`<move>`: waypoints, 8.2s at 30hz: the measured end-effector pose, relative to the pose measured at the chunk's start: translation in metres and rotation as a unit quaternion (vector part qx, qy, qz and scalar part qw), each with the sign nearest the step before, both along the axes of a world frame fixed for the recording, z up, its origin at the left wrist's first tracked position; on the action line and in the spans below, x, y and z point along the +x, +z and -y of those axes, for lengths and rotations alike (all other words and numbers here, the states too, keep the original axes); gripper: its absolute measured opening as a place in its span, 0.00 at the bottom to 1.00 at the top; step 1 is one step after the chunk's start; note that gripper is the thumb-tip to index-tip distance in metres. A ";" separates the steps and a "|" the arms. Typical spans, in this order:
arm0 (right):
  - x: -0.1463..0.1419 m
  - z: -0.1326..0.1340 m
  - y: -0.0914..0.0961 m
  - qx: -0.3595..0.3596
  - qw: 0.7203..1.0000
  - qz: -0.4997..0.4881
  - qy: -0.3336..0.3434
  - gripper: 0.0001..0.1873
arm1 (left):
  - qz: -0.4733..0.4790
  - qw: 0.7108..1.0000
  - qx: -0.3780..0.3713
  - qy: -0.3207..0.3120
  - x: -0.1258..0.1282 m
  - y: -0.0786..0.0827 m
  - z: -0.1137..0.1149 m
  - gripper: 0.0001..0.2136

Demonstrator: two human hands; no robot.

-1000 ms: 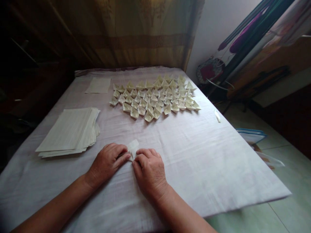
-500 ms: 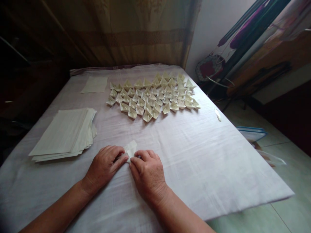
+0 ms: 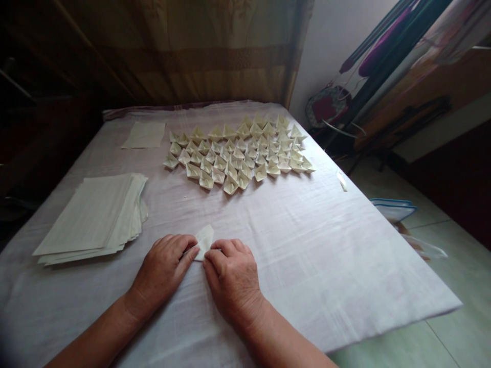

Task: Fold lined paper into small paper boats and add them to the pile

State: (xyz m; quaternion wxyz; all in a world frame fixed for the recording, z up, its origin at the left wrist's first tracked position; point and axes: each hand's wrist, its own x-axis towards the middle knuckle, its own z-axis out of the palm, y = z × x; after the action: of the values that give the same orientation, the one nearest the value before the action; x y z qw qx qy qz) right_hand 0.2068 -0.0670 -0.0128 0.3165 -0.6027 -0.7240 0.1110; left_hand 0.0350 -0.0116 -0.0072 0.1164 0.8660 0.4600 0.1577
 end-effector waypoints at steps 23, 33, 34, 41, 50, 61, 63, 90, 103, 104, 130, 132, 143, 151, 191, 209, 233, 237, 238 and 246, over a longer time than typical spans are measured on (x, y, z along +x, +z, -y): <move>0.006 0.005 0.001 0.082 0.992 0.083 0.053 0.10 | -0.038 0.999 -0.007 0.019 0.005 0.000 0.001 0.03; 0.008 0.005 0.001 0.069 0.990 0.098 0.071 0.10 | -0.037 0.999 0.009 0.015 0.005 0.000 0.000 0.04; 0.007 0.005 0.001 0.066 0.990 0.099 0.069 0.10 | -0.037 0.999 0.011 0.016 0.005 0.000 0.000 0.04; 0.007 0.005 0.003 0.059 0.990 0.109 0.064 0.10 | -0.032 0.999 0.032 0.018 0.006 -0.002 0.002 0.03; 0.007 0.005 0.000 0.060 0.989 0.117 0.070 0.14 | -0.043 0.999 0.021 0.023 0.008 -0.001 0.001 0.02; 0.007 0.004 0.000 0.045 0.989 0.124 0.068 0.15 | -0.047 0.998 0.026 0.030 0.007 -0.001 0.001 0.03; 0.007 0.005 0.001 0.041 0.989 0.122 0.071 0.16 | -0.043 0.998 0.032 0.032 0.007 -0.001 0.002 0.03; 0.014 -0.005 -0.001 0.062 0.995 0.040 0.063 0.19 | 0.070 0.994 0.072 -0.054 -0.018 -0.001 0.019 0.09; 0.035 -0.036 0.007 0.007 0.976 0.029 0.217 0.05 | 0.035 0.988 0.110 -0.102 -0.029 0.009 0.002 0.08; 0.034 -0.033 0.006 0.006 0.975 0.029 0.221 0.06 | 0.019 0.989 0.090 -0.112 -0.030 0.011 0.002 0.08; 0.011 -0.032 -0.004 -0.006 0.997 -0.017 0.071 0.06 | 0.000 0.980 0.094 -0.174 -0.037 0.008 0.028 0.14; 0.009 -0.032 -0.004 -0.010 0.998 -0.015 0.064 0.07 | 0.015 0.981 0.094 -0.166 -0.036 0.006 0.030 0.15; 0.008 -0.032 -0.005 -0.023 0.997 -0.039 0.054 0.07 | 0.030 0.981 0.098 -0.167 -0.033 0.004 0.029 0.15; 0.008 -0.032 -0.005 -0.026 0.997 -0.046 0.051 0.06 | 0.031 0.980 0.082 -0.181 -0.031 0.007 0.025 0.16; 0.017 -0.013 0.001 0.086 0.994 0.044 0.058 0.10 | -0.008 0.963 0.102 -0.249 -0.031 0.015 0.002 0.08; 0.012 0.006 0.005 0.014 0.991 0.109 0.081 0.10 | -0.010 0.969 0.134 -0.206 -0.044 0.015 -0.002 0.10; 0.016 0.009 0.007 0.030 0.988 0.106 0.105 0.11 | 0.085 0.991 -0.010 -0.102 -0.011 0.009 -0.004 0.08; 0.019 0.009 0.004 0.037 0.991 0.079 0.102 0.12 | 0.075 0.996 -0.016 -0.051 -0.008 0.005 -0.002 0.07; 0.019 0.009 0.003 0.041 0.991 0.080 0.103 0.12 | 0.072 0.996 -0.016 -0.043 -0.007 0.005 -0.001 0.06; 0.019 0.009 0.002 0.054 0.984 0.088 0.145 0.13 | 0.052 0.998 -0.011 -0.016 -0.004 0.004 -0.003 0.04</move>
State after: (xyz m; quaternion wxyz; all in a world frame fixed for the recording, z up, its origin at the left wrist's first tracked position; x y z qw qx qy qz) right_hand 0.2263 -0.0757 -0.0105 0.2637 -0.4812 -0.8336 0.0630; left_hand 0.0314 -0.0085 -0.0029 0.1520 0.8625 0.4414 0.1952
